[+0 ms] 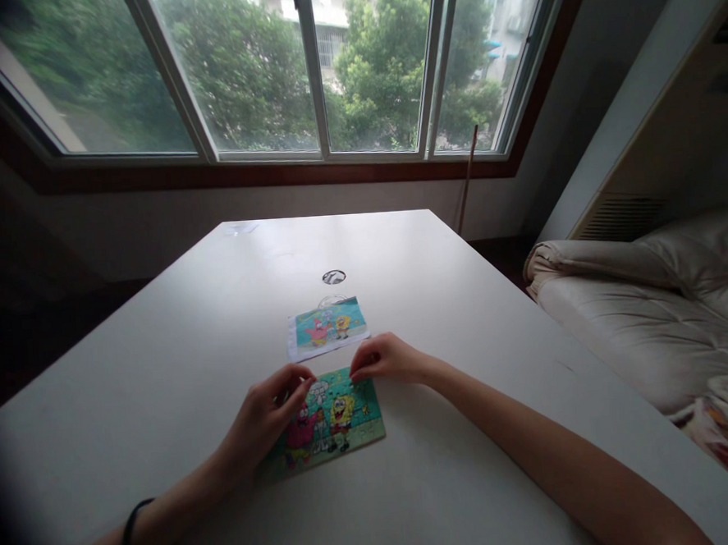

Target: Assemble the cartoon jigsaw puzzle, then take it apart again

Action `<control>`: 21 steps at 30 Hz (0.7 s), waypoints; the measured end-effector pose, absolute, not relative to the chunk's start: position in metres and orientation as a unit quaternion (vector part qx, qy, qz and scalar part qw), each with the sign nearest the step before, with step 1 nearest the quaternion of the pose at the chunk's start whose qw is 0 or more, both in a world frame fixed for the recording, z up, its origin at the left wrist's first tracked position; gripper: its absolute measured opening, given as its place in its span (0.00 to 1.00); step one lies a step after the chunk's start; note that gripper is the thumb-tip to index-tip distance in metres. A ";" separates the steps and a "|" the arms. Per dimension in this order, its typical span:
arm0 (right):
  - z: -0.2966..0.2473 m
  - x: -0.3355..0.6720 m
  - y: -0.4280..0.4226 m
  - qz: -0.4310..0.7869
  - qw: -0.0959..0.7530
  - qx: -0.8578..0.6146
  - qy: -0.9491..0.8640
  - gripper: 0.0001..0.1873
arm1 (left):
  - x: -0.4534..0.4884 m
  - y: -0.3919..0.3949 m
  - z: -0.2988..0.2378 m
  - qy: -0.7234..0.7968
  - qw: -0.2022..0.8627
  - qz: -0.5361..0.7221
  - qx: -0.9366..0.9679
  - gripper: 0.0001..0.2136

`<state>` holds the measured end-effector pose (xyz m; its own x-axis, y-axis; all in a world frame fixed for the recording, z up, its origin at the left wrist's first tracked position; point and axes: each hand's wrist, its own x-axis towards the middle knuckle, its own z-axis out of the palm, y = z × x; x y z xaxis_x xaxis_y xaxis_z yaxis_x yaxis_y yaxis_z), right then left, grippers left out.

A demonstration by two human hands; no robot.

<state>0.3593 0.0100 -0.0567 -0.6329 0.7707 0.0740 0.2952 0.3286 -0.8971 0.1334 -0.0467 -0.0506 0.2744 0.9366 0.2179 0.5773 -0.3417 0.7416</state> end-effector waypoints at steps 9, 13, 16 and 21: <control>-0.056 0.358 0.008 0.453 0.262 -0.354 -0.775 0.14 | 0.134 -0.047 -0.052 0.457 0.207 0.319 0.804 0.05; -0.058 0.358 0.009 0.464 0.258 -0.348 -0.773 0.14 | 0.136 -0.048 -0.057 0.392 0.167 0.293 0.856 0.09; -0.058 0.358 0.010 0.470 0.253 -0.343 -0.773 0.14 | 0.135 -0.048 -0.060 0.369 0.138 0.270 0.879 0.10; -0.055 0.358 0.009 0.466 0.254 -0.339 -0.777 0.14 | 0.135 -0.044 -0.058 0.361 0.128 0.256 0.887 0.10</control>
<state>0.3576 0.0091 -0.0551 -0.6418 0.7628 0.0781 0.2899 0.3357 -0.8963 0.1350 -0.0441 -0.0577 0.6079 0.7070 0.3614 0.5762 -0.7060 0.4118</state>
